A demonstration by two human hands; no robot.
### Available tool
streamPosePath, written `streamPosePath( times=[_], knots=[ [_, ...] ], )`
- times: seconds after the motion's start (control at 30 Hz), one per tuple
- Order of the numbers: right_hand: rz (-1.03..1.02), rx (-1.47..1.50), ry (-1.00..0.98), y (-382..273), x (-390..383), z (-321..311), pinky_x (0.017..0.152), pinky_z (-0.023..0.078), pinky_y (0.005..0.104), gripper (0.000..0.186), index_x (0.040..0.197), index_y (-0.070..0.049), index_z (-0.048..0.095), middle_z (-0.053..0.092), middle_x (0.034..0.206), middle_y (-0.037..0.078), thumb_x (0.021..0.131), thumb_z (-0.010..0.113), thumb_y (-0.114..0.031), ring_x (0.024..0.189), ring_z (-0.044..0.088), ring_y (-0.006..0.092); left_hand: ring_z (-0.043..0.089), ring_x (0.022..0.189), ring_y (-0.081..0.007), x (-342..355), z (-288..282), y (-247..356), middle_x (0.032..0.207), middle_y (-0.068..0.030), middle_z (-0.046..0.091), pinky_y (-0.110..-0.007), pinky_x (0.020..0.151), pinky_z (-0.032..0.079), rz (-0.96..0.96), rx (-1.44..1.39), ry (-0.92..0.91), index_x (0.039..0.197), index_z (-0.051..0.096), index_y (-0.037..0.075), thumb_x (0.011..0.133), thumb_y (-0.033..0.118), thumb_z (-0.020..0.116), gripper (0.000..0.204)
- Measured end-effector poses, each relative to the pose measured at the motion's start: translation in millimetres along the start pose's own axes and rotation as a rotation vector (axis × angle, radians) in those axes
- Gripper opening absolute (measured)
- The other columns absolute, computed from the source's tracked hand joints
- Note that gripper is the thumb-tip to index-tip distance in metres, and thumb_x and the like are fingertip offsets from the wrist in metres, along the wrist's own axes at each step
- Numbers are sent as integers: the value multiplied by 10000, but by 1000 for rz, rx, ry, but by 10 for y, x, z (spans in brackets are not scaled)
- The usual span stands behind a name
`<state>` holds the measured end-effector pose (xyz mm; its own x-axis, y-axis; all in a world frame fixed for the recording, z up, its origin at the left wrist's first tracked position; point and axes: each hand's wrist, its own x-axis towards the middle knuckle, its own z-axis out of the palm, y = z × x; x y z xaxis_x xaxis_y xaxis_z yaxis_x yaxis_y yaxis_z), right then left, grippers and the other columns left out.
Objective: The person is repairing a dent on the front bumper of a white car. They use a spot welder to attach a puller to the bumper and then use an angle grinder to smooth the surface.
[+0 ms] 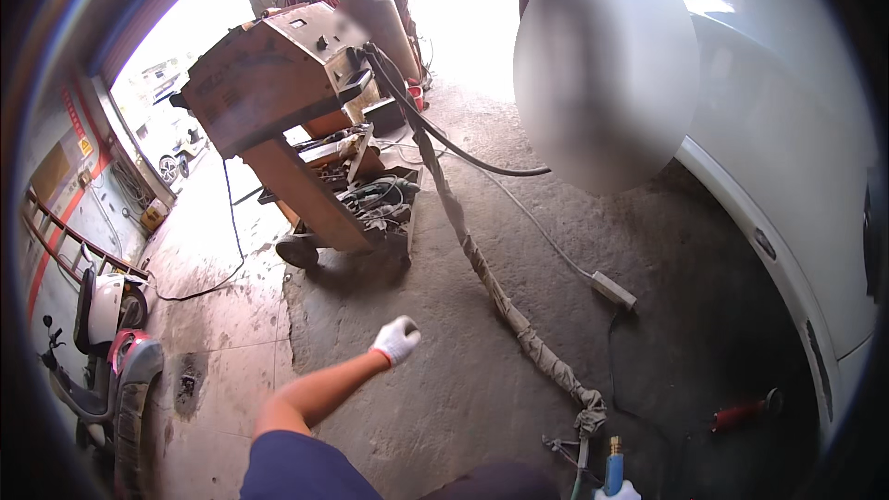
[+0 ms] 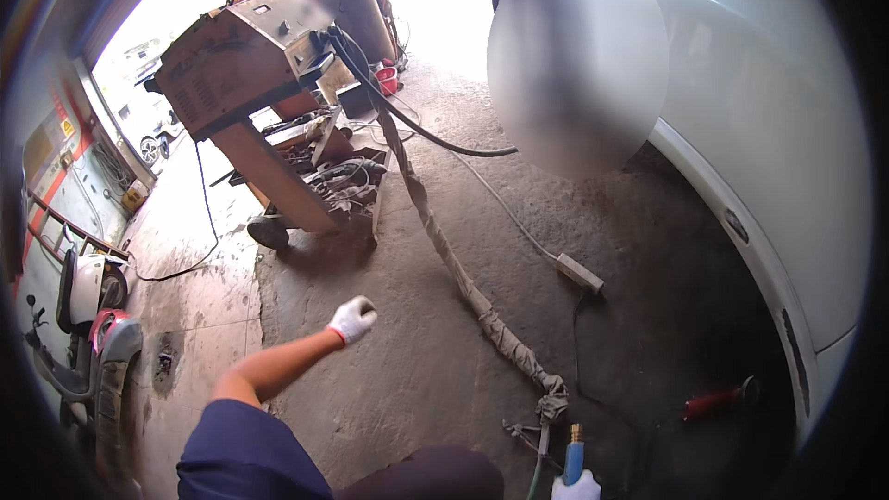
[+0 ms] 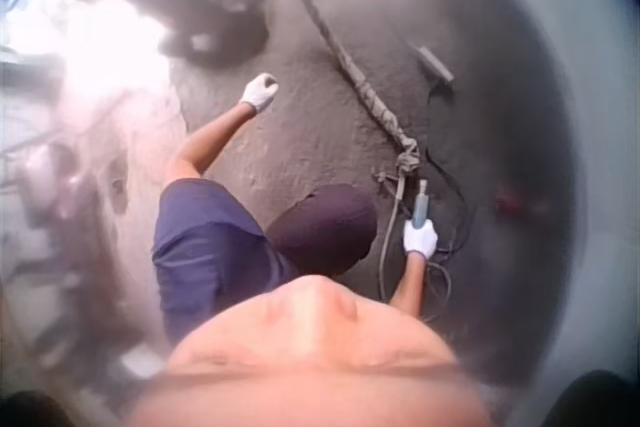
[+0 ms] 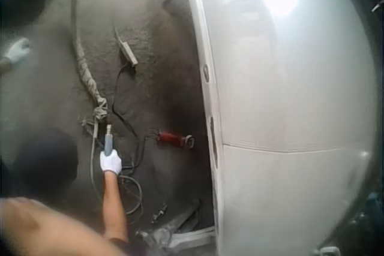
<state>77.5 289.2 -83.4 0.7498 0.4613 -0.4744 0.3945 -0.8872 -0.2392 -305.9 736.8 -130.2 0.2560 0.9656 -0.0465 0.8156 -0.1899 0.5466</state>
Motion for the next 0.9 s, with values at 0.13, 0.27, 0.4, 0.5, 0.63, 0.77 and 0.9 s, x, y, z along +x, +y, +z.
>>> streamPosePath(
  times=[0.13, 0.27, 0.4, 0.5, 0.63, 0.77, 0.9],
  knots=[
    [64, -83, -94, -97, -31, -50, 825, 544, 541, 425, 1020, -120, 679, 722, 997, 223, 802, 695, -484, 949, 688, 444, 717, 930, -341, -570, 1008, 125, 995, -222, 719, -413, 852, 555, -65, -72, -137, 1042, 673, 30, 884, 253, 635, 276],
    [68, -56, -156, 12, 58, 16, 844, 538, 538, 467, 1126, -115, 596, 704, 1068, 246, 831, 688, -464, 1005, 673, 450, 719, 907, -278, -753, 936, 1020, 1016, -173, 731, -377, 827, 560, 198, -150, -563, 1094, 675, 37, 901, 180, 659, 241],
    [102, -52, -185, -32, 35, -83, 888, 543, 526, 468, 1172, -94, 558, 696, 1133, 238, 853, 657, -421, 1057, 672, 431, 719, 934, -262, -434, -379, 1398, 995, -153, 731, -357, 831, 563, 240, -41, -145, 1058, 685, 41, 887, 195, 679, 231],
    [152, -48, -192, -130, -32, -215, 877, 549, 510, 402, 1172, -103, 567, 697, 1148, 222, 878, 611, -374, 1062, 679, 410, 704, 917, -381, 91, -1585, 1262, 966, -250, 709, -442, 830, 556, 169, 238, -120, 1080, 625, 17, 875, 296, 645, 348],
    [231, -104, -168, -254, -11, -224, 870, 551, 515, 433, 1158, -149, 592, 698, 1169, 185, 849, 657, -445, 1068, 680, 399, 657, 966, -450, 1360, -2552, 1237, 986, -278, 684, -508, 850, 523, 282, 402, 75, 1073, 610, 23, 881, 299, 621, 337],
    [290, -158, -127, -442, -5, -143, 837, 543, 547, 497, 1138, -149, 604, 715, 1084, 189, 810, 687, -514, 1004, 683, 424, 649, 979, -446, 3239, -2983, 310, 1043, -244, 675, -533, 872, 513, 76, 470, 498, 1094, 617, 102, 884, 279, 616, 275],
    [458, -210, -126, -935, 19, -234, 840, 523, 562, 536, 1086, -158, 648, 714, 1045, 200, 782, 695, -597, 1008, 668, 436, 651, 999, -428, 4627, -3026, -53, 1101, -190, 675, -529, 879, 516, 28, 540, 616, 1214, 609, 190, 912, 244, 603, 307]
  ],
)
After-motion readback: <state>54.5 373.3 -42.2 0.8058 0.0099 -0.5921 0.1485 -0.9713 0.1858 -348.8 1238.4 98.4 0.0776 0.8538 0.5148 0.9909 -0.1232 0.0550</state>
